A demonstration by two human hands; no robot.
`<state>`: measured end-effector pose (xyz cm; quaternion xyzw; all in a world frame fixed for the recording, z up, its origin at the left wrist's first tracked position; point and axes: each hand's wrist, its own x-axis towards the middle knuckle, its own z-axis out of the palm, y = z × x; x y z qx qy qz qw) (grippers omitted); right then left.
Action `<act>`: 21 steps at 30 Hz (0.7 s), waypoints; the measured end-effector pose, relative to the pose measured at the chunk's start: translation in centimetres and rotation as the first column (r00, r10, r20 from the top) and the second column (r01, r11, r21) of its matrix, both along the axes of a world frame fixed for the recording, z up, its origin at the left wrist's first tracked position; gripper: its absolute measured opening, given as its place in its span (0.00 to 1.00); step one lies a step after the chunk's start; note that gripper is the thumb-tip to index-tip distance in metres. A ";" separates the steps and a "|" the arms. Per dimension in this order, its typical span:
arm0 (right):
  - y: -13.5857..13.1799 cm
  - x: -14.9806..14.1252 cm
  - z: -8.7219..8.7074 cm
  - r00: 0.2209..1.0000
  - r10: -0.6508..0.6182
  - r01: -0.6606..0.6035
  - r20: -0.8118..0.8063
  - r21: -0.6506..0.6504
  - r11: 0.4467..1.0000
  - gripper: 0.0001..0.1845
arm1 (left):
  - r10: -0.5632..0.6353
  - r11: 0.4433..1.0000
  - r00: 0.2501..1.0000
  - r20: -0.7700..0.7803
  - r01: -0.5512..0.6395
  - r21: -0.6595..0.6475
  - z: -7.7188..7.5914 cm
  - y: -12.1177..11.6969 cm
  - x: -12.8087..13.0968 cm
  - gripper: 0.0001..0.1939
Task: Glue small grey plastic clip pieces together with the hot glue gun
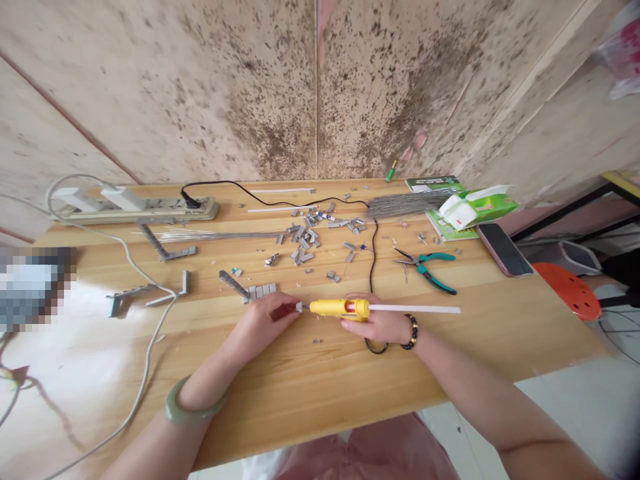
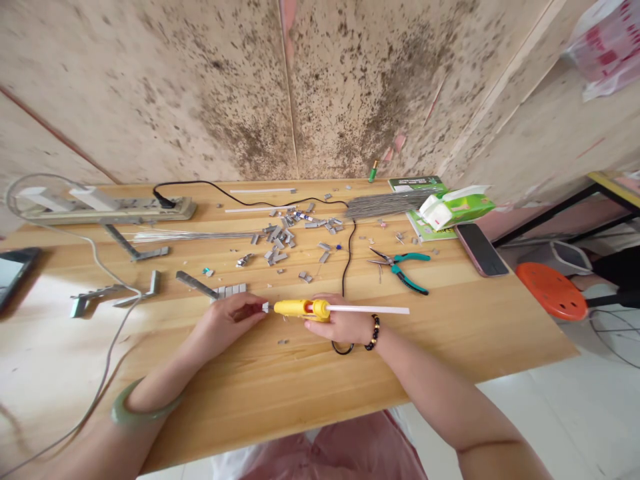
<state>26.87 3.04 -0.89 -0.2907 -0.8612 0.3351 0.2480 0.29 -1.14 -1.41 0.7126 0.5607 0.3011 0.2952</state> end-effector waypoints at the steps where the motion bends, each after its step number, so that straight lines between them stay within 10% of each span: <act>1: 0.0 0.0 0.0 1.000 0.002 -0.002 -0.002 0.005 1.000 0.04 | 0.000 1.000 1.000 -0.001 0.000 0.003 0.0 0.0 0.0 0.09; 21: -0.2 -0.1 0.1 0.999 -0.035 0.036 0.007 -0.083 0.996 0.06 | 0.052 0.997 0.999 0.012 -0.052 -0.051 -0.2 -0.1 -0.1 0.11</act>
